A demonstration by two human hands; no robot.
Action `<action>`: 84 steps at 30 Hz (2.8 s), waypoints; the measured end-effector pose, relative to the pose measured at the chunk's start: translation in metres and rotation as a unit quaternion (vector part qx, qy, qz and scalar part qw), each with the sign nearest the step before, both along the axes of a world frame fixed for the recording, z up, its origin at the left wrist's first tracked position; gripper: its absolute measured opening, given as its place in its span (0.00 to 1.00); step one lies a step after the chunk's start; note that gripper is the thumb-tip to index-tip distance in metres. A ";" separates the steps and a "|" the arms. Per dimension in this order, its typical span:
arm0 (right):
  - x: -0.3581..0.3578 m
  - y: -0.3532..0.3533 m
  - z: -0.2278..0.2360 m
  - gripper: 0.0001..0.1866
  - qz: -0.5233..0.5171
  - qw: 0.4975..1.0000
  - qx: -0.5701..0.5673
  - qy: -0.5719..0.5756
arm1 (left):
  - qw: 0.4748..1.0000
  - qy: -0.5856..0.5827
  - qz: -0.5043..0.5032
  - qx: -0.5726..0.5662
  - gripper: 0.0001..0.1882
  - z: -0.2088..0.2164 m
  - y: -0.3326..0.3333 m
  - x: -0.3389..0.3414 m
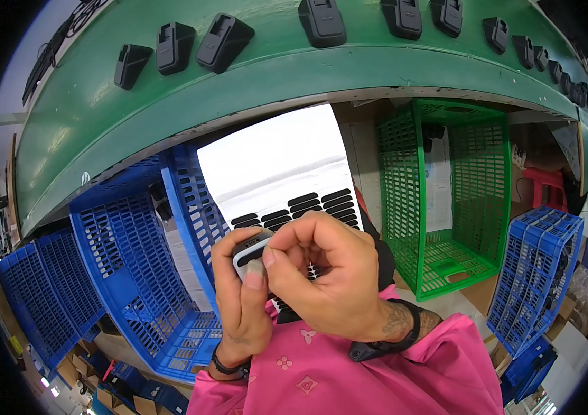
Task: The person peels a black adhesive strip from a sheet, applies it to the back of a white electronic device, and presses it down. After repeating this for several devices, they place the finished items onto a green conveyor belt.
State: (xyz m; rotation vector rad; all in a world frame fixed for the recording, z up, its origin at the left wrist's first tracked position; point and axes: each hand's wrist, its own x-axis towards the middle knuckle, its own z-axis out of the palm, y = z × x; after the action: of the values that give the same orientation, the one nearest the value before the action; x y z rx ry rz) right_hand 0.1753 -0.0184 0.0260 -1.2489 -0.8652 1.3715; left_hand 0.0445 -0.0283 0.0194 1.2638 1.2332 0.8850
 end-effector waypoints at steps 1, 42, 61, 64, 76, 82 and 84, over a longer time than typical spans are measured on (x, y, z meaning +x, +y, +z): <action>0.000 0.000 -0.002 0.05 0.000 1.000 0.008 -0.008 | 1.000 0.007 0.002 0.027 0.20 -0.002 0.000 0.000; -0.049 0.016 -0.022 0.12 0.266 0.893 -0.304 0.198 | 0.987 -0.003 0.001 0.164 0.35 -0.018 -0.014 -0.115; 0.177 -0.027 -0.053 0.10 -0.098 0.945 -0.242 -0.198 | 0.776 0.456 0.337 -0.277 0.24 -0.414 0.016 -0.263; 0.194 -0.074 -0.082 0.10 -0.160 0.915 -0.308 -0.206 | 0.787 0.465 0.298 -0.274 0.25 -0.426 0.026 -0.254; 0.206 -0.162 -0.152 0.08 -0.057 0.864 -0.411 -0.286 | 0.883 0.350 0.312 0.009 0.11 -0.267 0.036 -0.253; 0.155 -0.077 -0.123 0.08 -0.081 0.883 -0.207 -0.413 | 0.829 0.337 0.149 0.422 0.11 -0.021 0.121 -0.149; 0.125 -0.047 -0.098 0.07 -0.131 0.871 -0.081 -0.467 | 0.748 0.466 0.160 0.445 0.23 0.004 0.174 -0.122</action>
State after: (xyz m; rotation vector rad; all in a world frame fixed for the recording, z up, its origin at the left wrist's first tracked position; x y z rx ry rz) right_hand 0.3002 -0.0659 -0.0717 -2.1325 -1.1652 0.5697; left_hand -0.0771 0.1454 0.0236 2.5199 1.9385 1.2020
